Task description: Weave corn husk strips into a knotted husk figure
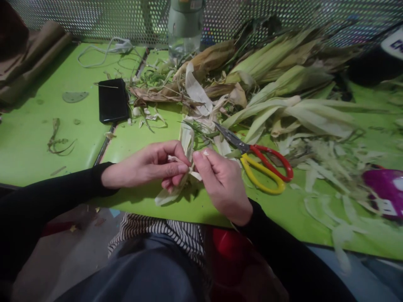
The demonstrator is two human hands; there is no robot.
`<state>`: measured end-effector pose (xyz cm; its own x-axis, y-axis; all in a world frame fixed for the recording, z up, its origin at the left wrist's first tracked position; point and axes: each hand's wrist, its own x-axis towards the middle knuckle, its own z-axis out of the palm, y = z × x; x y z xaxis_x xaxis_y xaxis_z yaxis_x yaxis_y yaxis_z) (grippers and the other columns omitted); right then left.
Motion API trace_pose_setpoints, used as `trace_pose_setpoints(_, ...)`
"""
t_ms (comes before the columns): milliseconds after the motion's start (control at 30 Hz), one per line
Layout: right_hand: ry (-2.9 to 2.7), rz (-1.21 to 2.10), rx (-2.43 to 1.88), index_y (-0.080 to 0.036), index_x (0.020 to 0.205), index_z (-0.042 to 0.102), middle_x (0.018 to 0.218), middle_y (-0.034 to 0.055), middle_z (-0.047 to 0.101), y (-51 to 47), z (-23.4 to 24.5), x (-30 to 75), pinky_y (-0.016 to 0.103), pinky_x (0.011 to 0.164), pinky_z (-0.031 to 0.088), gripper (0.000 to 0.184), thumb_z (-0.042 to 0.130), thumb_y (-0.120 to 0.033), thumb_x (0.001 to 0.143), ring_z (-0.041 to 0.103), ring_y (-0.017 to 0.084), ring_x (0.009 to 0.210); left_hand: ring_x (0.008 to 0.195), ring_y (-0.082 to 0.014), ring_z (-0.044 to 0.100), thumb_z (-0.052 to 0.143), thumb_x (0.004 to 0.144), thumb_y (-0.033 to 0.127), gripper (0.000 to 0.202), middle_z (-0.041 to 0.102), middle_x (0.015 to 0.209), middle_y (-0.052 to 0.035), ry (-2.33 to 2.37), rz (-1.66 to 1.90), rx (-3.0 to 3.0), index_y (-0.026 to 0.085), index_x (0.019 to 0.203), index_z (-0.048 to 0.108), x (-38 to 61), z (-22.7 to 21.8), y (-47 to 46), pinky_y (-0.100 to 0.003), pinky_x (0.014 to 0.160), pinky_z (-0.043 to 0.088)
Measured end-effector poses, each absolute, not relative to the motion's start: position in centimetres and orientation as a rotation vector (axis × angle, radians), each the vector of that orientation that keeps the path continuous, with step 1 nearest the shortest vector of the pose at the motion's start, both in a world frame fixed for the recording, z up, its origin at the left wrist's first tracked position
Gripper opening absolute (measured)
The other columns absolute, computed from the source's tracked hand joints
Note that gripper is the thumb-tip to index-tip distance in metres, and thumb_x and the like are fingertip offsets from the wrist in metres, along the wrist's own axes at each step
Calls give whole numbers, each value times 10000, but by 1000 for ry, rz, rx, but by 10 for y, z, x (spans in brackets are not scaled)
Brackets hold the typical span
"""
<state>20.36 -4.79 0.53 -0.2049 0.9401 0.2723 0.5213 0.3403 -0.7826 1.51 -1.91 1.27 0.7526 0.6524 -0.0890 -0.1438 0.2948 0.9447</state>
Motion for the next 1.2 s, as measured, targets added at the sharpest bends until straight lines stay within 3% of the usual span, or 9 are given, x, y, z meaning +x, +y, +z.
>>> trace_pose_setpoints(233,-1858,1025,-1289,-216,620,553,580,-5,539,-41,7,210,282,468,369,521,433,-582,971,474,115,499,580,-47,587,624,939,274,167,632,686,27,546,608,1196,143,922,522,16,8,-17,-168,581,503)
trace_pose_setpoints(333,-1931,994,-1263,-213,644,593,605,0,576,-39,8,212,280,481,393,459,528,-562,935,500,118,518,651,-64,629,591,959,324,201,661,756,-5,570,627,1179,129,943,547,15,10,-17,-196,658,540)
trace_pose_setpoints(467,-1877,1026,-1318,-229,829,638,669,3,669,-38,6,210,269,480,445,304,673,-530,848,575,136,538,612,-71,634,565,972,318,187,653,700,6,647,667,1202,137,936,534,13,10,-14,-194,625,532)
trace_pose_setpoints(700,-1703,1228,-1280,-220,1008,656,811,30,759,-39,2,206,279,574,565,324,729,-476,823,700,165,651,562,-72,631,550,978,279,159,639,639,31,709,700,1225,174,903,459,16,5,-14,-179,566,508)
trace_pose_setpoints(800,-1656,1259,-1271,-217,933,668,772,12,736,-39,1,206,249,526,535,282,750,-457,809,661,137,598,552,-65,588,500,996,266,132,609,632,36,728,728,1247,167,915,468,15,9,-14,-176,549,486)
trace_pose_setpoints(900,-1515,1270,-1247,-220,871,667,654,-41,630,-37,0,207,191,418,415,240,714,-454,849,512,68,474,644,-67,580,446,1008,272,166,619,764,3,804,789,1285,136,995,539,12,16,-12,-191,605,497)
trace_pose_setpoints(1033,-1396,1326,-1211,-228,887,673,602,-63,529,-34,-2,208,182,370,330,255,710,-477,848,432,64,460,792,-79,590,620,853,103,172,638,933,-31,771,725,1334,121,1020,582,14,16,-10,-194,700,500)
trace_pose_setpoints(1133,-1442,1299,-1250,-221,879,678,609,-49,516,-34,-3,209,189,383,330,289,673,-510,867,425,71,477,610,-49,536,667,846,142,261,626,781,16,728,658,1237,127,1065,526,17,12,-10,-174,555,441)
trace_pose_setpoints(1200,-1415,1272,-1237,-215,879,681,663,-19,543,-33,-4,211,201,390,334,380,549,-568,927,448,83,507,501,-25,482,606,905,169,170,630,717,35,732,652,1137,135,1035,502,17,11,-9,-162,479,378)
